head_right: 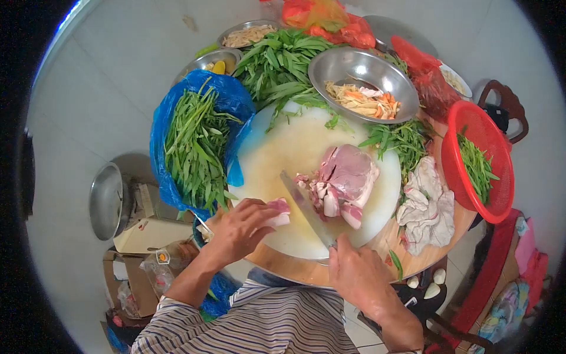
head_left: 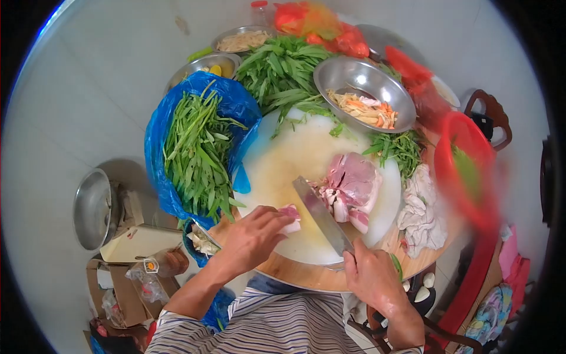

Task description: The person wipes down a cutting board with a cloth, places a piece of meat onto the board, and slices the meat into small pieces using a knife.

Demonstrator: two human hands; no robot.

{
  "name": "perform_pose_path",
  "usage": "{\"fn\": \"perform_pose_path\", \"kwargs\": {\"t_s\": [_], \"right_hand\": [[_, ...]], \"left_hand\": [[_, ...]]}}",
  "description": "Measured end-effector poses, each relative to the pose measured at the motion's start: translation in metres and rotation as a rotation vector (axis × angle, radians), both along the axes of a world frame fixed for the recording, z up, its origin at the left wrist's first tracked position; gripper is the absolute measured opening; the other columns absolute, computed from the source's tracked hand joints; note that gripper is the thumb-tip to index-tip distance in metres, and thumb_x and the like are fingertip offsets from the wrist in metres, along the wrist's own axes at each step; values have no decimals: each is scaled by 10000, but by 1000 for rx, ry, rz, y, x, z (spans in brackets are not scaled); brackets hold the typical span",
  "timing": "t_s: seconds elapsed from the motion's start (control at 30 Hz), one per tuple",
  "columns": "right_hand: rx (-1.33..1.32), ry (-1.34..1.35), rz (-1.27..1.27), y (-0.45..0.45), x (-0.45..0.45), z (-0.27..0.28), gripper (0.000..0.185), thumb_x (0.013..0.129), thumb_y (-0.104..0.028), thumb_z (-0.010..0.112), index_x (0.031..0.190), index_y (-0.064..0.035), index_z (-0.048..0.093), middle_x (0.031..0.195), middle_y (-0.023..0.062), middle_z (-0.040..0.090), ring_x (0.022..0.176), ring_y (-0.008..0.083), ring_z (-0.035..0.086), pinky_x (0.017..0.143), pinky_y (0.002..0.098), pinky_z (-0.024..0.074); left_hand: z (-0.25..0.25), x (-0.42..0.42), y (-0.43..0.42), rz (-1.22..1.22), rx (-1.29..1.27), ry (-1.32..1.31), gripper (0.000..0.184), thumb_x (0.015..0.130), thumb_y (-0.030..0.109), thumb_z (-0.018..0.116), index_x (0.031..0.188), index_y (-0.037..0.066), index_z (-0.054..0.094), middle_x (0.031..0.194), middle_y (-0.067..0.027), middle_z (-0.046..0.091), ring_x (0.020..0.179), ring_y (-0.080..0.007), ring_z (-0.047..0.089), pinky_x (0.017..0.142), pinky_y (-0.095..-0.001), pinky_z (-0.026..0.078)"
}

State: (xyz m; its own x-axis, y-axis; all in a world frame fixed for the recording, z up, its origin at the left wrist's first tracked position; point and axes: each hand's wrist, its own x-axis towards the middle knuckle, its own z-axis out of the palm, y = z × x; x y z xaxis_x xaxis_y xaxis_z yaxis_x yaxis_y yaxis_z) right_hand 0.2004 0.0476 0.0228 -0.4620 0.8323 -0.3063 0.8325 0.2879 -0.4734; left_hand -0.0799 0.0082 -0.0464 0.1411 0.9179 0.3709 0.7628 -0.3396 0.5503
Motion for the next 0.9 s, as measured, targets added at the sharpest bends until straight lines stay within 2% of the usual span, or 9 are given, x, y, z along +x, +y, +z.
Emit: {"fn": "perform_pose_path", "kwargs": {"t_s": [0.07,0.17,0.3,0.37,0.47,0.5,0.63,0.73,0.9], "right_hand": [[-36,4,-20,-1,-4,0,235,1032,-185,609,1019,49,588,699,310,649,719,546,668,704,627,523],[-38,-13,-6,1,-7,-3,226,1030,-184,612,1026,41,593,700,301,653,724,541,673,700,628,524],[-4,-24,-4,6,-5,-10,227,1020,-176,627,1018,48,591,696,297,657,721,540,675,696,620,528],[11,-12,-11,8,-4,-13,229,1017,-174,631,1014,52,590,695,298,656,720,540,674,693,618,528],[-16,6,-20,11,-3,-11,229,1014,-168,635,1001,55,584,690,302,651,714,541,671,688,623,523],[-19,7,-13,11,-3,-11,228,1016,-166,633,996,55,581,690,301,651,711,540,670,680,621,520],[-8,27,-4,6,-4,-7,218,1023,-160,628,982,46,573,679,291,646,698,528,672,659,611,517],[-10,23,19,3,-9,1,222,1031,-174,625,983,37,574,663,276,643,675,517,672,641,604,516],[23,33,83,1,-13,-6,210,1042,-165,602,981,31,556,632,255,638,616,489,677,601,584,531]], "left_hand": [[-4,2,7,-138,-59,139,480,856,53,824,1314,77,682,1150,-103,750,1140,-310,694,941,-424,590],[-16,4,13,-96,54,225,485,877,60,795,1340,86,655,1156,-98,759,1061,-301,727,875,-413,612],[-27,16,18,6,35,179,552,856,32,800,1375,87,618,1205,-110,762,945,-300,758,781,-397,635],[-37,26,17,27,128,16,583,843,25,816,1380,88,599,1212,-117,769,852,-295,767,712,-392,639],[-35,40,4,13,83,-96,569,837,21,829,1360,89,615,1175,-122,781,863,-289,767,713,-387,640],[-32,40,-1,38,-19,-211,458,853,21,820,1282,75,668,1148,-117,783,925,-294,767,764,-389,641],[-21,13,5,26,40,-104,302,855,-8,783,1148,42,729,1099,-95,770,1047,-314,740,893,-412,624],[-24,9,10,-120,81,-69,326,821,-5,791,1137,54,732,1064,-81,767,1054,-311,732,898,-415,622],[-29,16,12,-175,35,-33,308,788,-6,799,1085,61,751,1070,-77,759,1083,-306,723,923,-412,618]]}}
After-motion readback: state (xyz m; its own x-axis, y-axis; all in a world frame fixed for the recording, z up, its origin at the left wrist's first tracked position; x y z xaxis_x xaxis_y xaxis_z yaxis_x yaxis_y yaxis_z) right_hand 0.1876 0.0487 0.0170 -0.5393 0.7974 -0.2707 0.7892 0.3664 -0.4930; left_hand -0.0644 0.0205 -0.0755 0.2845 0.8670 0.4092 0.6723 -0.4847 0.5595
